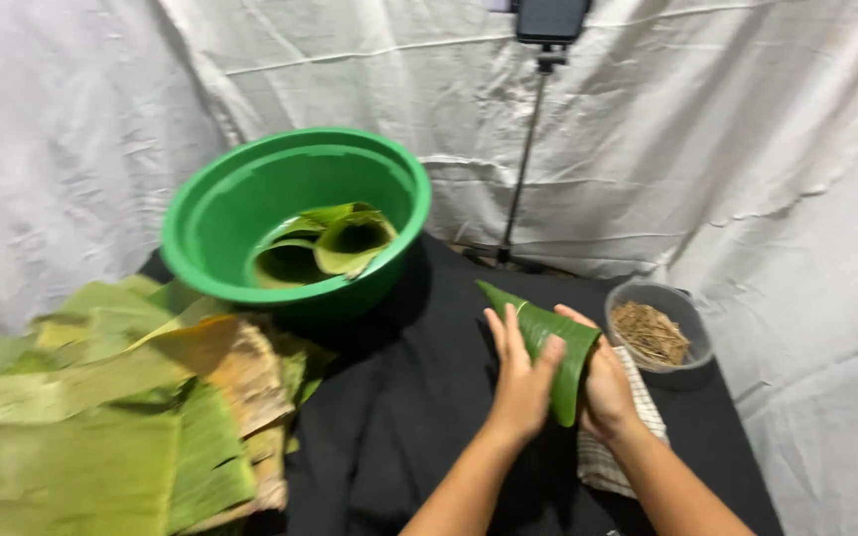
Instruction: Cleaning banana leaves with a cloth and folding them into cones secured with small wooden pins.
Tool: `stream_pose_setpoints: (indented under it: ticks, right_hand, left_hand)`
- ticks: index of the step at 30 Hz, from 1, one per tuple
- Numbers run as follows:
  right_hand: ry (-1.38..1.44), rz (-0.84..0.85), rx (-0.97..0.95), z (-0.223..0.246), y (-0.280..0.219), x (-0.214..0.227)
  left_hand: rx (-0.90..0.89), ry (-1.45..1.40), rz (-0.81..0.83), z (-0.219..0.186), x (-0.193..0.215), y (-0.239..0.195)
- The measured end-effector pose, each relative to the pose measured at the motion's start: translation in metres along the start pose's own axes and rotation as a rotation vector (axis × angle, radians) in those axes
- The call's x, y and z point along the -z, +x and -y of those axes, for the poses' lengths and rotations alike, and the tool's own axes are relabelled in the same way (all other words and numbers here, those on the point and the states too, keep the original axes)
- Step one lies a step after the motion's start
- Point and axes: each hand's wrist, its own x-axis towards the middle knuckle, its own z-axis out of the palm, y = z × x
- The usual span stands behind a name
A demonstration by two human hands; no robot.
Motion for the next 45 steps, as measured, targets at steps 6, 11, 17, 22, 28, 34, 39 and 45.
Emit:
stream_pose_setpoints:
  ticks: [6, 11, 17, 22, 28, 34, 39, 45]
  right_hand:
    - [0.031, 0.091, 0.179, 0.021, -0.023, -0.059]
    - [-0.076, 0.276, 0.307, 0.068, -0.039, -0.119]
    - [-0.002, 0.394, 0.195, 0.066, 0.002, -0.173]
    - [-0.012, 0.446, 0.099, 0.048, 0.037, -0.197]
    - [-0.071, 0.481, 0.093, 0.032, 0.035, -0.204]
    - [-0.142, 0.471, 0.201, 0.019, 0.021, -0.202]
    - [-0.320, 0.352, 0.577, -0.004, 0.029, -0.191]
    - [-0.531, 0.447, 0.692, -0.041, 0.021, -0.183]
  left_hand:
    - [-0.104, 0.114, 0.154, -0.088, 0.062, -0.044]
    - [-0.234, 0.168, 0.004, -0.125, 0.119, -0.021]
    - [-0.116, -0.043, -0.093, -0.165, 0.179, -0.001]
    - [0.022, -0.392, -0.080, -0.177, 0.217, 0.014]
    - [0.058, -0.263, -0.189, -0.141, 0.238, 0.028]
    - [-0.070, 0.028, -0.247, -0.094, 0.265, 0.033]
    - [-0.198, 0.157, -0.308, -0.106, 0.268, -0.015]
    - [-0.487, 0.762, -0.303, -0.080, 0.304, -0.108]
